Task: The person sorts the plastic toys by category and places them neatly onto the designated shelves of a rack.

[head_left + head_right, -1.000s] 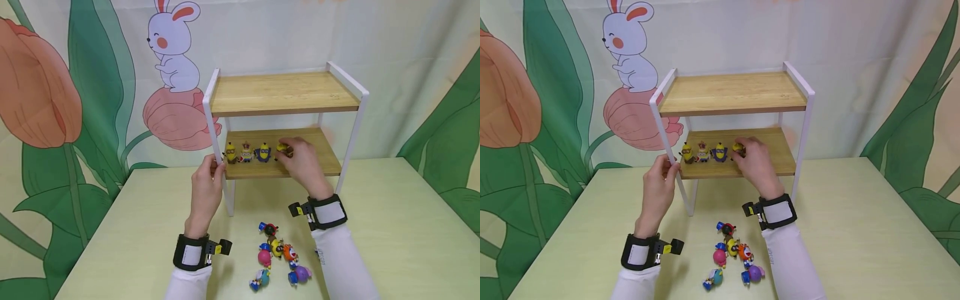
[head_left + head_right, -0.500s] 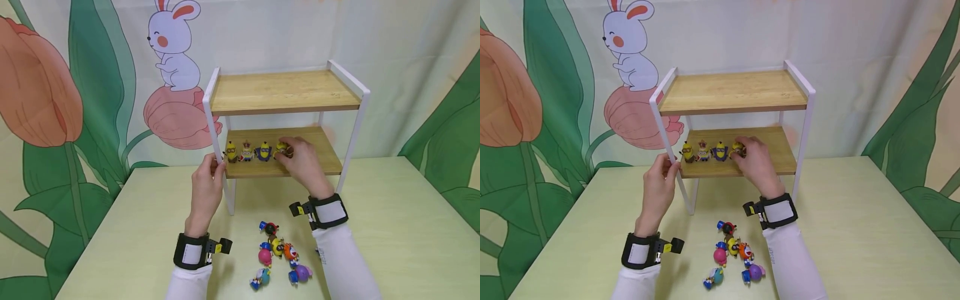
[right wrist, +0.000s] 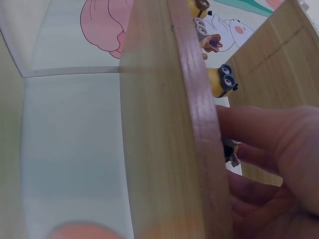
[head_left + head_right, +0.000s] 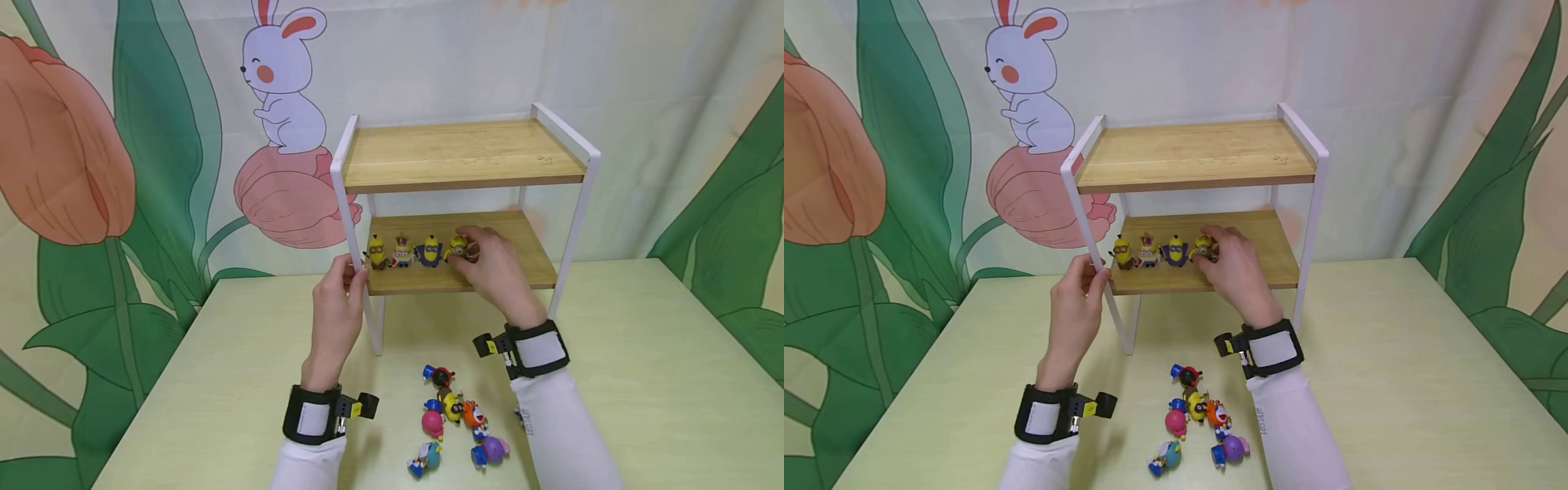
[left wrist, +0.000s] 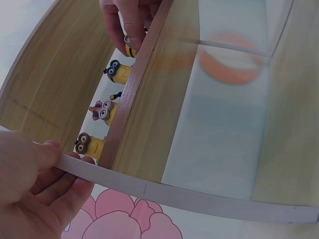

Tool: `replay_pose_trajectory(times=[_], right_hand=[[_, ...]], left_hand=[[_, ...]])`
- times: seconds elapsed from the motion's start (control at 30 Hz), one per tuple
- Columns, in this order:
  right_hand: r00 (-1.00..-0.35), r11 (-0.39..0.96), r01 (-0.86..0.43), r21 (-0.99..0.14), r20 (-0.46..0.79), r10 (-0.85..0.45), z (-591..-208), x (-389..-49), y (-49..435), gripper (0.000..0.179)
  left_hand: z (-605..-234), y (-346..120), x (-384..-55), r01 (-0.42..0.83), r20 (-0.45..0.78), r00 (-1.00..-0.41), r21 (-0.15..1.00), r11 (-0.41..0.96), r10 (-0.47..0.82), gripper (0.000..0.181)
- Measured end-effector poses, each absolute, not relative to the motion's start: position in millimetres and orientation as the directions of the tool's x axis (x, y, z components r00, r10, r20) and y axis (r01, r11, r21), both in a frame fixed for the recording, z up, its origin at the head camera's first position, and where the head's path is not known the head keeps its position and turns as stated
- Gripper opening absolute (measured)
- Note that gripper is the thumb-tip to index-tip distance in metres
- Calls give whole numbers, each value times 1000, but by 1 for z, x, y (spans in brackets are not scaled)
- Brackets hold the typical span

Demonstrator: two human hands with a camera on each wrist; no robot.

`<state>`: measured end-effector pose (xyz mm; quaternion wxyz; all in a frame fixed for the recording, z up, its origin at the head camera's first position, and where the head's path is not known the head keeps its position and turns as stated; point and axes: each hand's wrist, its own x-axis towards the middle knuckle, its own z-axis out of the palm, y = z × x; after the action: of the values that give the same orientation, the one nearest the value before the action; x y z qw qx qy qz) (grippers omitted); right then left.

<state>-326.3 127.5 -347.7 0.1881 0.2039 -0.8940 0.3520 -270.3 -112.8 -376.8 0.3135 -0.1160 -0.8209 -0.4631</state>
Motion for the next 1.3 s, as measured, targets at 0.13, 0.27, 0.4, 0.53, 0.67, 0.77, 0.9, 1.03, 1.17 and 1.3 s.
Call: replay_pose_trajectory(times=[0.13,0.27,0.4,0.53,0.67,0.77,0.9,1.03,1.17,1.3], right_hand=[[-850,667,-495,-557,469,-240,-346,-324,130,52],[-850,667,-496,-556,468,-241,-343,-320,134,57],[-840,673,-502,-542,491,-231,-339,-313,139,60],[-818,675,-521,-522,532,-219,-332,-304,143,58],[-782,672,-543,-504,595,-185,-325,-292,145,47],[-743,663,-572,-483,647,-170,-322,-283,148,41],[-700,651,-616,-443,688,-195,-320,-273,154,40],[-669,654,-642,-401,710,-221,-322,-265,160,37],[-642,660,-662,-355,724,-254,-326,-256,165,34],[-618,651,-698,-298,711,-337,-338,-243,164,34]], left_hand=[[-377,-112,-271,484,626,-773,685,544,-101,18],[-378,-110,-271,485,626,-773,687,541,-101,18],[-379,-110,-269,477,613,-784,696,537,-98,18],[-378,-111,-269,474,614,-783,692,544,-98,17],[-377,-114,-269,480,625,-774,682,552,-100,18],[-376,-114,-269,486,631,-770,678,551,-98,18],[-376,-114,-270,491,636,-766,676,550,-97,20],[-376,-112,-272,491,633,-769,678,546,-94,20],[-376,-110,-273,489,628,-772,688,536,-100,20],[-380,-112,-271,485,624,-775,689,539,-99,19]])
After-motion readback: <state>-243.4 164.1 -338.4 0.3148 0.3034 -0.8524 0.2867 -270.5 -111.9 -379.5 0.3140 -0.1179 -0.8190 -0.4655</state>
